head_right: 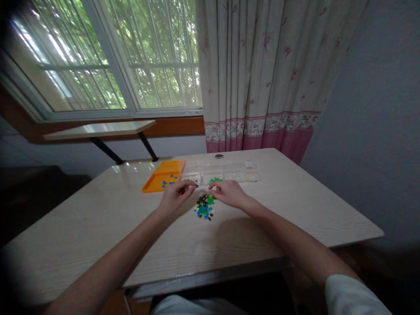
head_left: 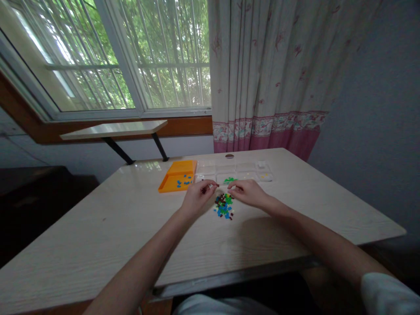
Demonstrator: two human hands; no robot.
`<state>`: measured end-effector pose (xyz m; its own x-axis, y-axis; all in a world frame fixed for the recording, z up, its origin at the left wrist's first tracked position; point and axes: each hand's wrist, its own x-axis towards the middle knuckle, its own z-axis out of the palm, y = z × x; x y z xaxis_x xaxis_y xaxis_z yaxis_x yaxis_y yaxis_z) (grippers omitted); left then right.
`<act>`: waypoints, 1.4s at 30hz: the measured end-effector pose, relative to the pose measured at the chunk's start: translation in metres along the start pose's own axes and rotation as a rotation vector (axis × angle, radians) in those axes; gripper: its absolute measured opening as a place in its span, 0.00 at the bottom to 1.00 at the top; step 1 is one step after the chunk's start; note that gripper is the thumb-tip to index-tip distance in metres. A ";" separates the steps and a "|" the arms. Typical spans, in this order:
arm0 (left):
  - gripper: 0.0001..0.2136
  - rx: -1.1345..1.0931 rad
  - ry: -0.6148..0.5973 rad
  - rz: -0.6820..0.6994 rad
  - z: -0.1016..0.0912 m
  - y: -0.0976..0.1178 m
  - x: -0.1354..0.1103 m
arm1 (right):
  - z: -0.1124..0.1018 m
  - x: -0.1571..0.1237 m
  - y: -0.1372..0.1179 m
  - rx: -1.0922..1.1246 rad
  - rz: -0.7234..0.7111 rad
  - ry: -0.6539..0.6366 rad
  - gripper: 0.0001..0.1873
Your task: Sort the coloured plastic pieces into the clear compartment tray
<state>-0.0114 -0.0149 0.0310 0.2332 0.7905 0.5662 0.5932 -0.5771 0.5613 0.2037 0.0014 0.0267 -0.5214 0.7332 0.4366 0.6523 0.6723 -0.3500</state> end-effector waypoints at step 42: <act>0.15 0.223 -0.011 -0.186 -0.011 -0.048 0.007 | 0.004 -0.002 0.013 0.073 0.046 -0.154 0.13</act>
<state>-0.0468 0.0159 0.0146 0.1123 0.8817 0.4582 0.7813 -0.3633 0.5075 0.2110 0.0087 0.0183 -0.5739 0.7663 0.2889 0.6386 0.6395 -0.4280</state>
